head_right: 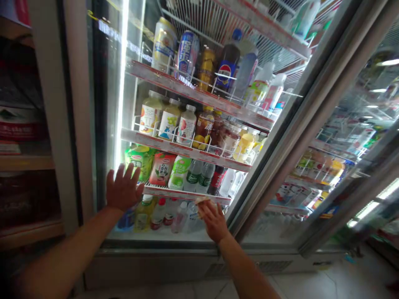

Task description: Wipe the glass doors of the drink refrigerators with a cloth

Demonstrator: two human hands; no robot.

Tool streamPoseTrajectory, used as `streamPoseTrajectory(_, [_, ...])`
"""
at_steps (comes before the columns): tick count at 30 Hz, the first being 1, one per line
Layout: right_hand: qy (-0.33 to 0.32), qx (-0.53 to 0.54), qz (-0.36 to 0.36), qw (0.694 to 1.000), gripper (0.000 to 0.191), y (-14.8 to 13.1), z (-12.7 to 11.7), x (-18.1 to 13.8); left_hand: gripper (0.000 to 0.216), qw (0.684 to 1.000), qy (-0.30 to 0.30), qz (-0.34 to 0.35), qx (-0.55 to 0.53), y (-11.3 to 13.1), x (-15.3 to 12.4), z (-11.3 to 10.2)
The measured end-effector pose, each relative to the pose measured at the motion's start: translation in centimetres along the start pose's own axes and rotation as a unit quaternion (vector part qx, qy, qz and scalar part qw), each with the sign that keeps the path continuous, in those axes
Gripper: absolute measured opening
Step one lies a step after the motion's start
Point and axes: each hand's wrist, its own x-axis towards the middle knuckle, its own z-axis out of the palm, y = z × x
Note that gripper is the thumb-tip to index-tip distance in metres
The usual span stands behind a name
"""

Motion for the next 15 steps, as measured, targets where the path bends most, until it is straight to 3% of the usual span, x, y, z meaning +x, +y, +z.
streamPoseTrajectory(4, [0.116,-0.058,0.143,0.981,0.079,4.1,-2.0,2.2,0.053,1.0,-0.001,-0.009,-0.013,-0.2,-0.6,0.4])
streamPoseTrajectory(7, [0.157,-0.078,0.21,0.962,0.08,2.5,-0.9,3.1,0.055,0.999,-0.009,-0.021,-0.023,-0.2,-0.6,0.3])
streamPoseTrajectory(11, [0.096,-0.069,0.139,0.983,0.08,-2.1,1.5,1.3,0.056,0.999,-0.019,-0.031,-0.034,0.1,-0.4,0.0])
streamPoseTrajectory(13, [0.07,-0.065,0.112,0.989,0.077,-2.4,1.4,0.7,0.054,0.999,-0.02,-0.028,-0.041,0.1,-0.4,-0.1])
streamPoseTrajectory(15, [0.068,-0.067,0.119,0.988,0.073,-0.9,0.4,1.4,0.053,0.998,-0.02,-0.026,-0.048,0.1,-0.4,-0.1])
